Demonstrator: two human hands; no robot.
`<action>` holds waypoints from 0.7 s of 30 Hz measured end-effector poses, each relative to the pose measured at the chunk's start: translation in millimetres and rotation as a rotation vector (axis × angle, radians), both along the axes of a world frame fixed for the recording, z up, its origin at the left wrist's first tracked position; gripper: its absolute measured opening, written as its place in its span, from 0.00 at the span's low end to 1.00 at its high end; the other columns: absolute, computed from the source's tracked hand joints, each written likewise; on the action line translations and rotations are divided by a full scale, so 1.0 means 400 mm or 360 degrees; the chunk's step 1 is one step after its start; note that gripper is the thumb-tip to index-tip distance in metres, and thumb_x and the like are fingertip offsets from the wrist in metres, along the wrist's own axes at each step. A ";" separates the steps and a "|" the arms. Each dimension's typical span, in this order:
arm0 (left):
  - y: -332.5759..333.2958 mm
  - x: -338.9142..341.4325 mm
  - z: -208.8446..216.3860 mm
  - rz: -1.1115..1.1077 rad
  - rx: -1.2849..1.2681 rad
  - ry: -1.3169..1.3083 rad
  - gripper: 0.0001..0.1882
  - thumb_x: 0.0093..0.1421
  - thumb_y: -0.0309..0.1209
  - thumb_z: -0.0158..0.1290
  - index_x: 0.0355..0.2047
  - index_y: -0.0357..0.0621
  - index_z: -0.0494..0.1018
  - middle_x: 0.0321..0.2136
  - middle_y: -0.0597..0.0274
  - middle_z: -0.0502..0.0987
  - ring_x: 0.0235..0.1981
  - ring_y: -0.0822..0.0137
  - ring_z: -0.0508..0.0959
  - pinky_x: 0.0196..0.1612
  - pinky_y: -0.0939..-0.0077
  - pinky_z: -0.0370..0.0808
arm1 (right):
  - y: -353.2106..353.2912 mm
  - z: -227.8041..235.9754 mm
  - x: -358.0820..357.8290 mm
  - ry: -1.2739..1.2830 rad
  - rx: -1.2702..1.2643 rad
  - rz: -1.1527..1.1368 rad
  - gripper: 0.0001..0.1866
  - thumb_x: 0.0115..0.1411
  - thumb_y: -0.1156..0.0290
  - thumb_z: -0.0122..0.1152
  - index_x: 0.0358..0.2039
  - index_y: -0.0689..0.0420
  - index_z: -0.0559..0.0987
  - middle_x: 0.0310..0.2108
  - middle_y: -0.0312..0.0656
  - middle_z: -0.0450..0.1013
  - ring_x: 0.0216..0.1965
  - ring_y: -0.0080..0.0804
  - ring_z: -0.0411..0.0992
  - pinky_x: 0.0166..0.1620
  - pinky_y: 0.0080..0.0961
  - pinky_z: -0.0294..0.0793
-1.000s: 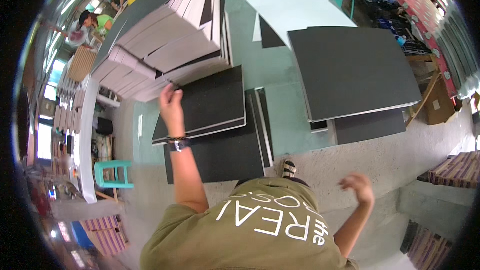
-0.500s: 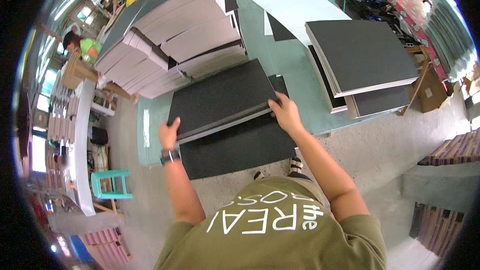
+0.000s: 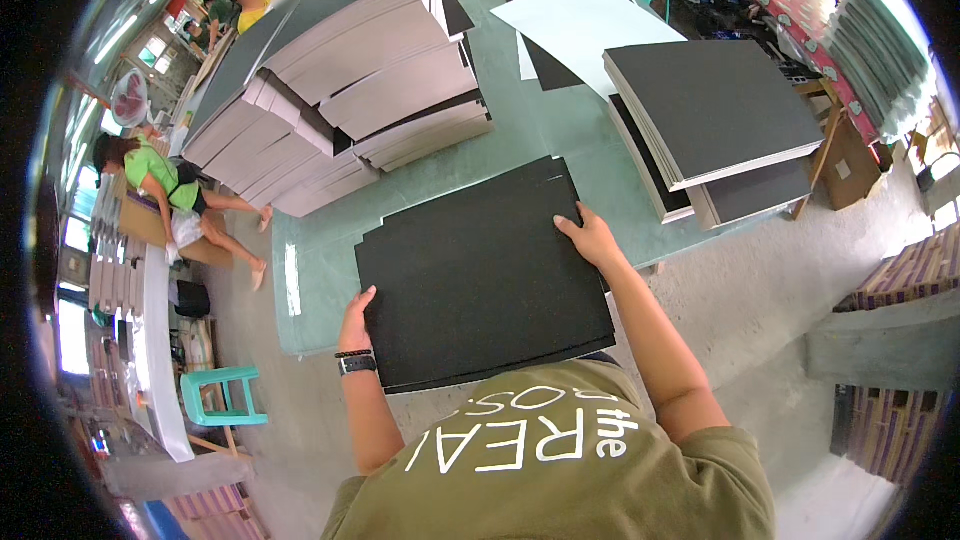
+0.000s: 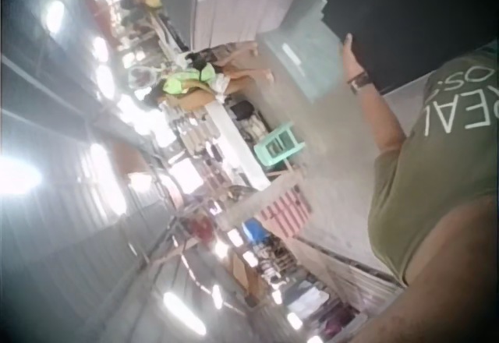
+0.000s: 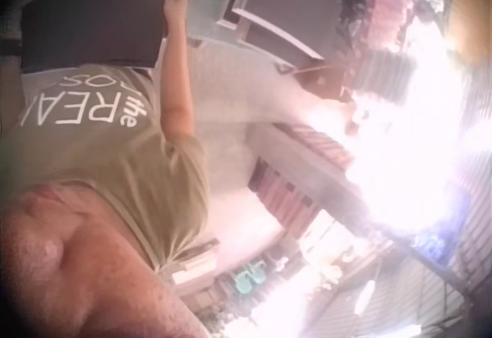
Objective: The person picks up a wrapped stack of paper from a pallet, carries it to a table, unwraps it, and then fans through the edges of multiple unwrapped stacks of black and white paper to organize them on the table.
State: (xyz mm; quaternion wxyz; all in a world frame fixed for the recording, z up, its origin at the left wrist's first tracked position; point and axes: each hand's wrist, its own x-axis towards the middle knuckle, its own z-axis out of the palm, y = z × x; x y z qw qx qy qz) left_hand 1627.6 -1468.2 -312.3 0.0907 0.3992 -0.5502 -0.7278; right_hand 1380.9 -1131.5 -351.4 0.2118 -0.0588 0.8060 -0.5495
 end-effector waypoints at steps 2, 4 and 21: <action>-0.017 0.001 -0.017 0.0075 0.0105 0.0004 0.24 0.51 0.35 0.57 0.45 0.34 0.66 0.40 0.56 0.73 0.40 0.65 0.73 0.44 0.73 0.70 | -0.026 -0.016 -0.018 -0.0007 -0.0031 -0.0039 0.35 0.52 0.56 0.60 0.51 0.72 0.66 0.48 0.57 0.68 0.50 0.40 0.68 0.51 0.27 0.65; -0.025 -0.007 -0.024 0.0099 0.0248 0.0065 0.18 0.52 0.37 0.56 0.38 0.38 0.70 0.36 0.59 0.75 0.37 0.66 0.74 0.41 0.74 0.70 | -0.022 0.012 -0.027 -0.0191 -0.0180 -0.0098 0.35 0.52 0.55 0.60 0.50 0.72 0.67 0.46 0.56 0.69 0.47 0.38 0.69 0.49 0.27 0.67; -0.003 0.100 -0.084 0.0041 0.0388 0.0479 0.29 0.59 0.46 0.48 0.54 0.38 0.62 0.51 0.57 0.68 0.52 0.59 0.68 0.55 0.64 0.63 | -0.024 0.291 0.056 -0.0061 -0.0557 0.0165 0.43 0.37 0.60 0.69 0.51 0.71 0.64 0.44 0.54 0.66 0.43 0.39 0.69 0.46 0.30 0.68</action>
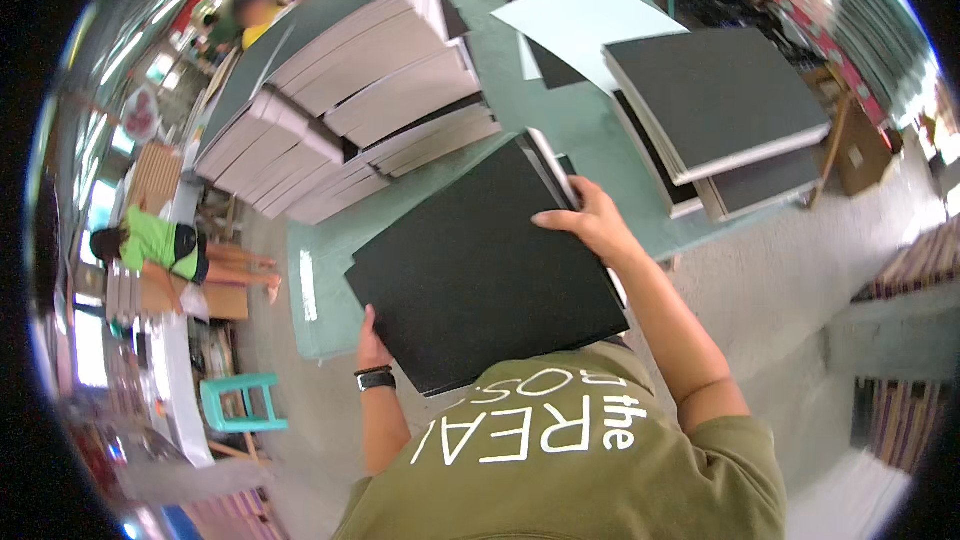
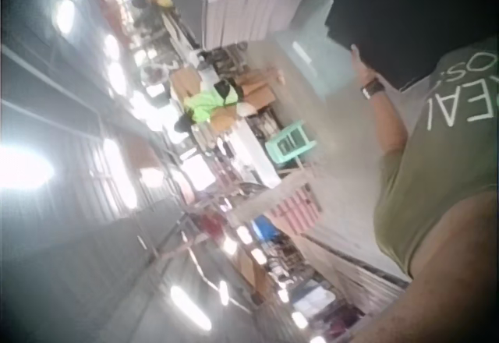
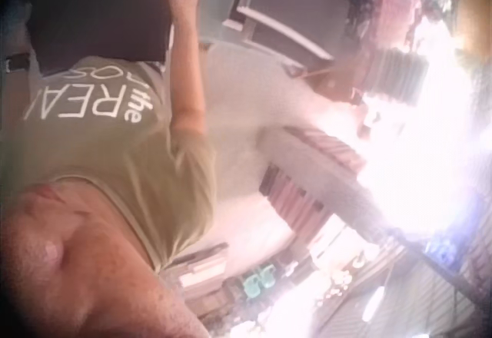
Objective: The person picks up a wrapped stack of paper from a pallet, carries it to a table, unwraps it, and then fans through the edges of multiple unwrapped stacks of black and white paper to organize them on the table.
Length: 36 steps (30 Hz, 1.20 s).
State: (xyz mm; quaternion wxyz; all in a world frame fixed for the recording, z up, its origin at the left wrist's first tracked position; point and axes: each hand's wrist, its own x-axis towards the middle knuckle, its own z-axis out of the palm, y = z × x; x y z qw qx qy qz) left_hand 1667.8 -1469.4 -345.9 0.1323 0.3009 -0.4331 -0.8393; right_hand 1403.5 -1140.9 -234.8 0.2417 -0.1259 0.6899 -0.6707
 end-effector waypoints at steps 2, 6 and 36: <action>0.002 0.036 0.006 0.0036 -0.0065 -0.0016 0.32 0.59 0.48 0.47 0.56 0.38 0.59 0.54 0.56 0.65 0.55 0.57 0.65 0.58 0.59 0.60 | -0.016 0.024 0.019 0.0410 0.0009 -0.0073 0.42 0.34 0.60 0.71 0.49 0.70 0.68 0.40 0.50 0.67 0.40 0.37 0.69 0.46 0.31 0.67; 0.024 0.043 0.086 0.0266 -0.0407 0.0291 0.35 0.55 0.44 0.54 0.57 0.39 0.56 0.55 0.55 0.62 0.56 0.57 0.64 0.58 0.58 0.61 | 0.017 0.141 -0.005 0.0679 -0.0282 0.0199 0.41 0.33 0.61 0.71 0.50 0.65 0.69 0.36 0.40 0.62 0.39 0.31 0.64 0.44 0.24 0.63; 0.067 -0.152 0.362 0.1010 -0.2088 0.0810 0.41 0.60 0.56 0.37 0.62 0.37 0.46 0.64 0.54 0.46 0.65 0.57 0.45 0.64 0.58 0.42 | 0.090 -0.055 -0.099 0.0184 -0.0300 0.0502 0.28 0.49 0.80 0.63 0.52 0.61 0.67 0.47 0.36 0.70 0.49 0.24 0.64 0.54 0.25 0.62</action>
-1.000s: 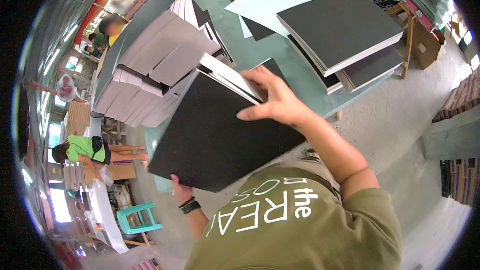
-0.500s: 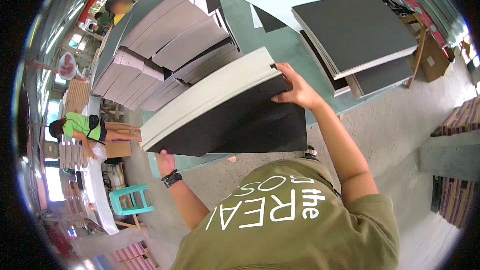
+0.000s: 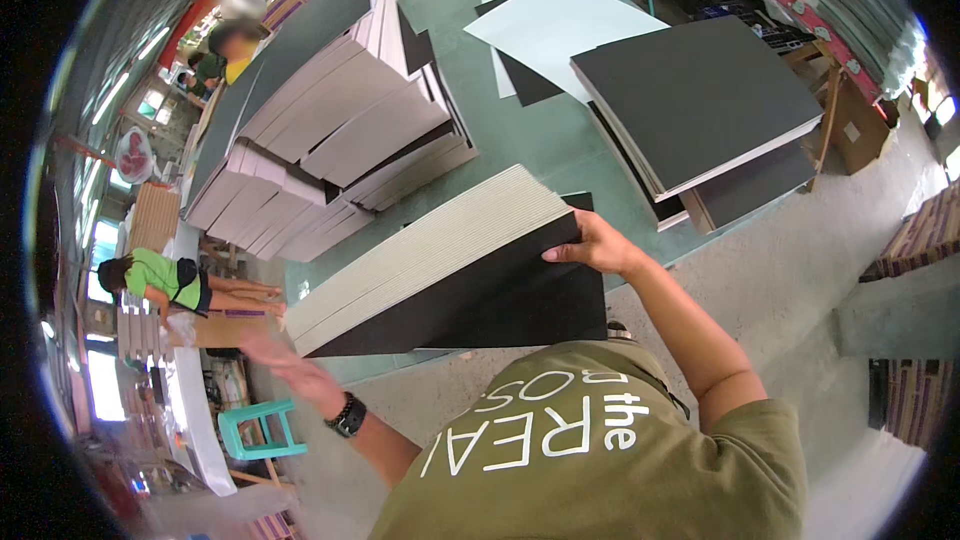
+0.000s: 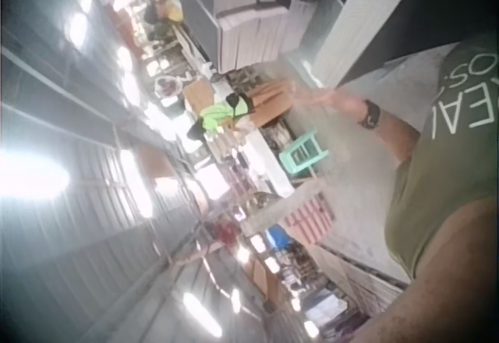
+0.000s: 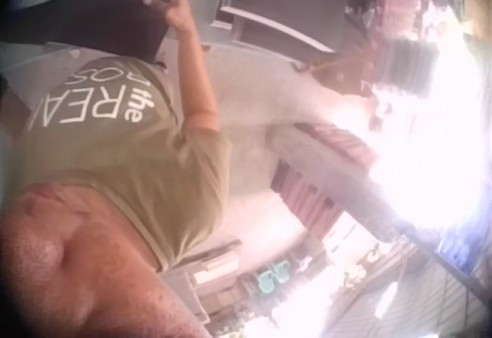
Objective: The person picks up a wrapped stack of paper from a pallet, carries it to a table, unwraps it, and then fans through the edges of multiple unwrapped stacks of black and white paper to organize them on the table.
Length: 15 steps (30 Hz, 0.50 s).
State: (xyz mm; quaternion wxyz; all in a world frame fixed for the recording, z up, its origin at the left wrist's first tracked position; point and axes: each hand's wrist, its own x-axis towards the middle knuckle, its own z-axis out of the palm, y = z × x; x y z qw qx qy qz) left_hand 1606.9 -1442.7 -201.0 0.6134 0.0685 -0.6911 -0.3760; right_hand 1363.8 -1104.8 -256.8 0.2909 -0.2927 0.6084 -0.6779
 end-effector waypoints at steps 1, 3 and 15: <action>0.047 -0.026 0.079 0.0105 -0.0175 -0.0315 0.40 0.60 0.56 0.38 0.62 0.39 0.47 0.63 0.53 0.47 0.65 0.56 0.45 0.64 0.57 0.41 | 0.000 0.000 0.003 -0.0063 0.0053 0.0002 0.29 0.49 0.80 0.63 0.53 0.61 0.66 0.47 0.36 0.70 0.49 0.24 0.64 0.54 0.25 0.61; 0.131 -0.105 0.145 0.0265 -0.0611 -0.1036 0.40 0.58 0.58 0.40 0.61 0.43 0.51 0.61 0.51 0.52 0.64 0.54 0.48 0.63 0.55 0.42 | 0.004 0.015 0.011 -0.0124 0.0182 0.0043 0.34 0.49 0.79 0.63 0.57 0.60 0.62 0.52 0.39 0.66 0.54 0.27 0.61 0.57 0.26 0.57; 0.212 -0.218 0.157 0.0032 -0.0945 -0.1885 0.40 0.49 0.62 0.48 0.53 0.46 0.64 0.41 0.55 0.69 0.44 0.55 0.67 0.51 0.61 0.56 | 0.053 0.129 0.134 0.0357 -0.0309 -0.0515 0.35 0.49 0.74 0.58 0.59 0.63 0.60 0.60 0.48 0.56 0.60 0.37 0.53 0.60 0.31 0.51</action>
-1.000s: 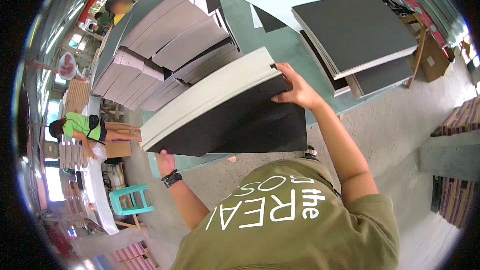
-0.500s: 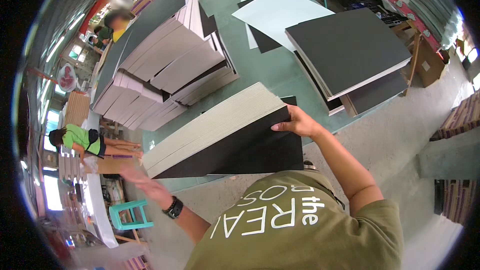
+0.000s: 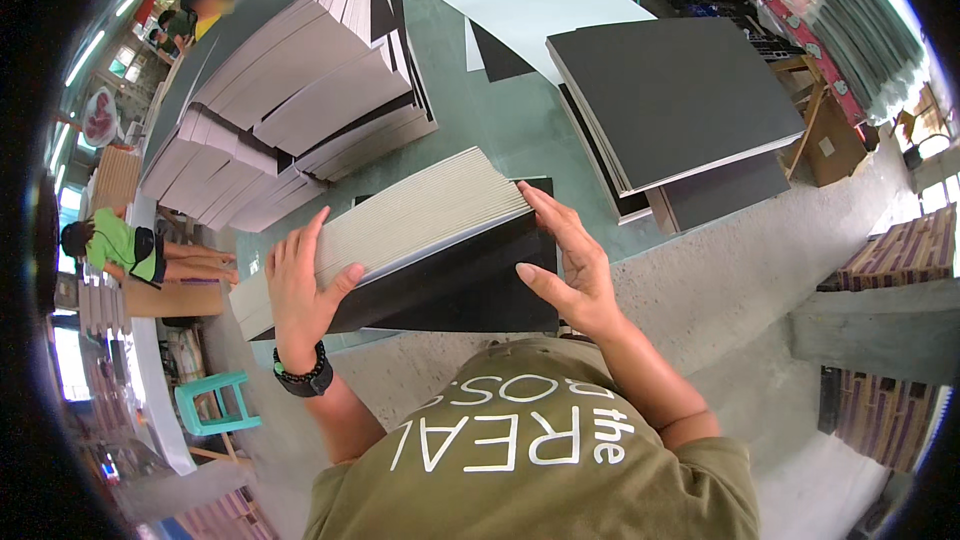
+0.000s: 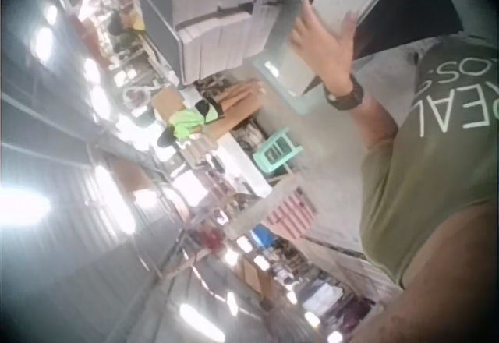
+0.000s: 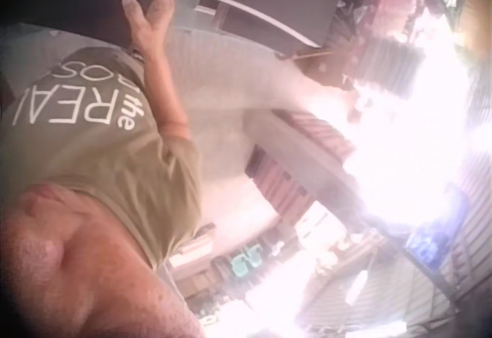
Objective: The person picks up a wrapped stack of paper from a pallet, carries it to a table, unwraps it, and then fans through the edges of multiple unwrapped stacks of black and white paper to organize them on the table.
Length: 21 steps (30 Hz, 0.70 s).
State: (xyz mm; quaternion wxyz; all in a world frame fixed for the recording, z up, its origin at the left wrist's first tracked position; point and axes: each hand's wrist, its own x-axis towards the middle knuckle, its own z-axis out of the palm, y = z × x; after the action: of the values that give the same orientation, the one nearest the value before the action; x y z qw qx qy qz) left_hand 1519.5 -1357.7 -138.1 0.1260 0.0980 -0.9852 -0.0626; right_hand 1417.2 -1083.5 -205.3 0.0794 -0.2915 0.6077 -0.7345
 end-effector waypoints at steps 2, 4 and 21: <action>0.002 -0.001 0.002 0.0011 0.0002 -0.0035 0.40 0.48 0.62 0.49 0.53 0.45 0.64 0.41 0.55 0.69 0.44 0.55 0.67 0.52 0.61 0.56 | 0.004 -0.003 0.005 0.0006 0.0005 -0.0022 0.35 0.48 0.74 0.58 0.58 0.63 0.61 0.60 0.48 0.56 0.60 0.37 0.53 0.60 0.31 0.50; 0.002 0.000 0.003 0.0002 -0.0004 -0.0021 0.40 0.49 0.62 0.49 0.53 0.45 0.64 0.41 0.55 0.69 0.44 0.55 0.67 0.52 0.61 0.56 | 0.007 -0.003 0.009 0.0025 0.0024 -0.0030 0.35 0.47 0.75 0.58 0.58 0.63 0.61 0.60 0.48 0.56 0.60 0.38 0.52 0.60 0.31 0.50; -0.004 0.003 -0.014 0.0038 0.0071 0.0056 0.37 0.49 0.60 0.50 0.51 0.47 0.66 0.41 0.59 0.70 0.45 0.56 0.68 0.55 0.50 0.54 | 0.014 -0.019 0.038 0.0168 0.0135 -0.0213 0.35 0.44 0.74 0.60 0.56 0.62 0.64 0.51 0.47 0.59 0.54 0.35 0.55 0.58 0.31 0.52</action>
State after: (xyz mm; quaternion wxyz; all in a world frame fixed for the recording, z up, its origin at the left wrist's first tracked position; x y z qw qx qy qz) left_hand 1520.8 -1359.3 -143.6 0.1418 0.1114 -0.9799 -0.0848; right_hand 1432.3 -1078.0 -213.1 0.0101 -0.2849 0.6597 -0.6953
